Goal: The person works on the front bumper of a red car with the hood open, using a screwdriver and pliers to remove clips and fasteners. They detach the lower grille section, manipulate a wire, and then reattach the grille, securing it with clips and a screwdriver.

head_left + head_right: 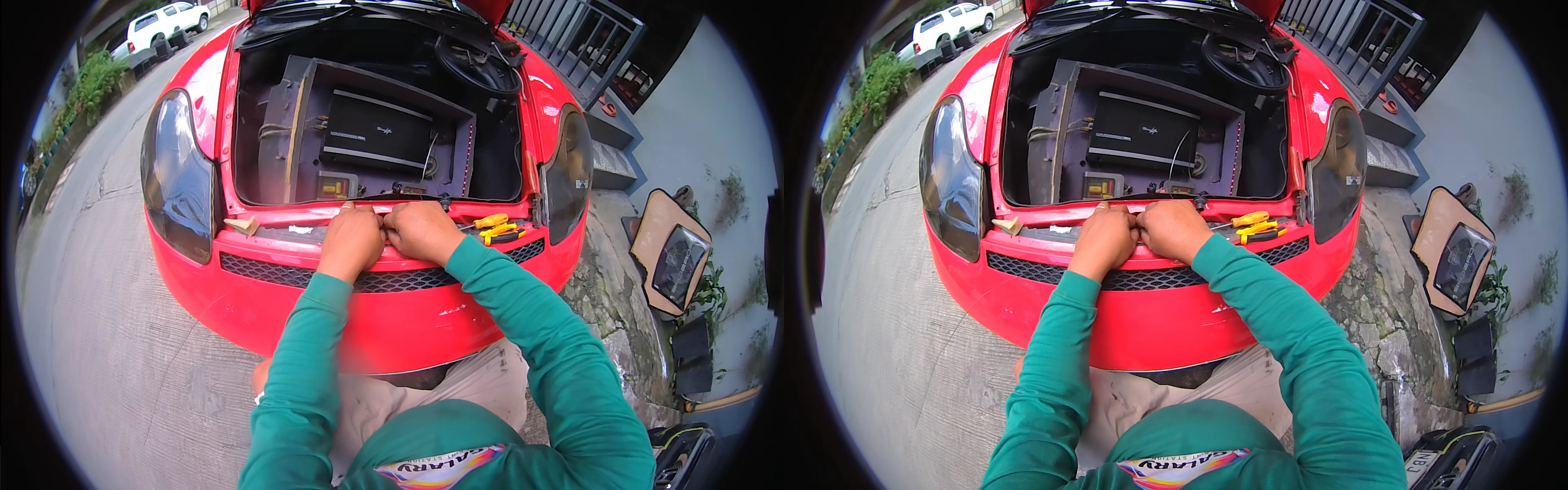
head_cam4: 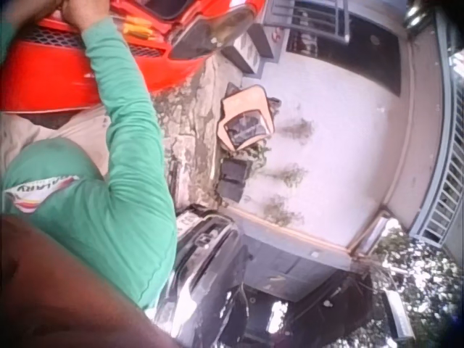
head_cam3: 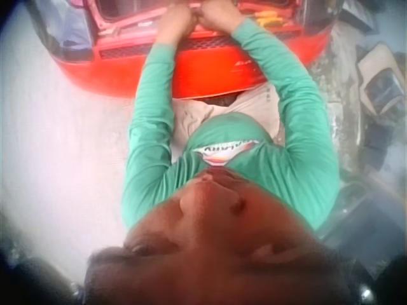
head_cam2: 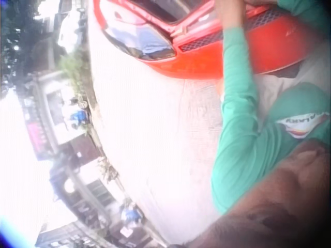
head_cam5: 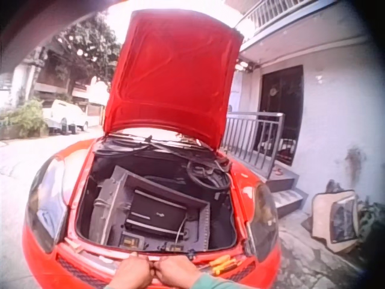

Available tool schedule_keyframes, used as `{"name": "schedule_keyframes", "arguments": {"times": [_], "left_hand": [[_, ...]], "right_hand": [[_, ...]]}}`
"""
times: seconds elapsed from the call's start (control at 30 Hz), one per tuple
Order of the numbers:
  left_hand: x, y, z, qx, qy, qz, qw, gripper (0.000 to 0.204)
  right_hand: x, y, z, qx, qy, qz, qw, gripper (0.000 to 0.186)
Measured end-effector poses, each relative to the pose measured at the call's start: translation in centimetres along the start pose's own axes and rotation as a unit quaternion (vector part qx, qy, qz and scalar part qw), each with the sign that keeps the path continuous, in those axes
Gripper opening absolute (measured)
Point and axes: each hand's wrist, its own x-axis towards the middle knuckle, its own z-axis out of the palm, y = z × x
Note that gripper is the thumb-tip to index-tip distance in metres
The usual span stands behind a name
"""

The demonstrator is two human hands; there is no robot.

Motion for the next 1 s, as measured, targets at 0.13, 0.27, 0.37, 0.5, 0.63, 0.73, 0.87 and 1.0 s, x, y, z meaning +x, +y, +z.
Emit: {"name": "schedule_keyframes", "arguments": {"times": [0.13,0.27,0.37,0.5,0.63,0.73,0.87,1.0], "left_hand": [[0.0,0.4,-0.5,-0.025,0.005,-0.019,0.999,0.025],[-0.2,0.7,-1.2,-0.013,-0.012,-0.028,0.999,0.025],[0.0,1.1,-1.1,-0.012,-0.022,-0.033,0.999,0.025],[0.2,1.7,-0.8,-0.019,-0.019,-0.053,0.998,0.025],[0.2,2.6,-1.2,-0.026,-0.019,-0.054,0.998,0.019],[0.0,2.9,-2.0,-0.075,-0.003,-0.068,0.995,0.018],[-2.4,-1.0,-5.7,-0.055,0.134,-0.056,0.988,0.022],[-11.9,-6.2,-15.3,0.115,0.062,-0.203,0.97,0.03]], "right_hand": [[-0.2,0.0,0.3,-0.008,0.031,-0.008,0.999,0.021],[-0.4,-0.4,0.3,0.028,0.017,0.041,0.999,0.024],[-0.6,-0.2,0.7,0.044,0.022,0.067,0.997,0.023],[-0.4,-0.2,0.7,0.039,-0.002,0.105,0.994,0.022],[-0.4,0.5,1.1,0.039,0.002,0.097,0.995,0.021],[-0.5,1.1,1.2,0.042,0.01,0.085,0.995,0.021],[-0.7,1.1,1.3,0.05,0.015,0.069,0.996,0.021],[-1.3,1.5,1.4,0.064,0.028,0.078,0.995,0.021]]}}
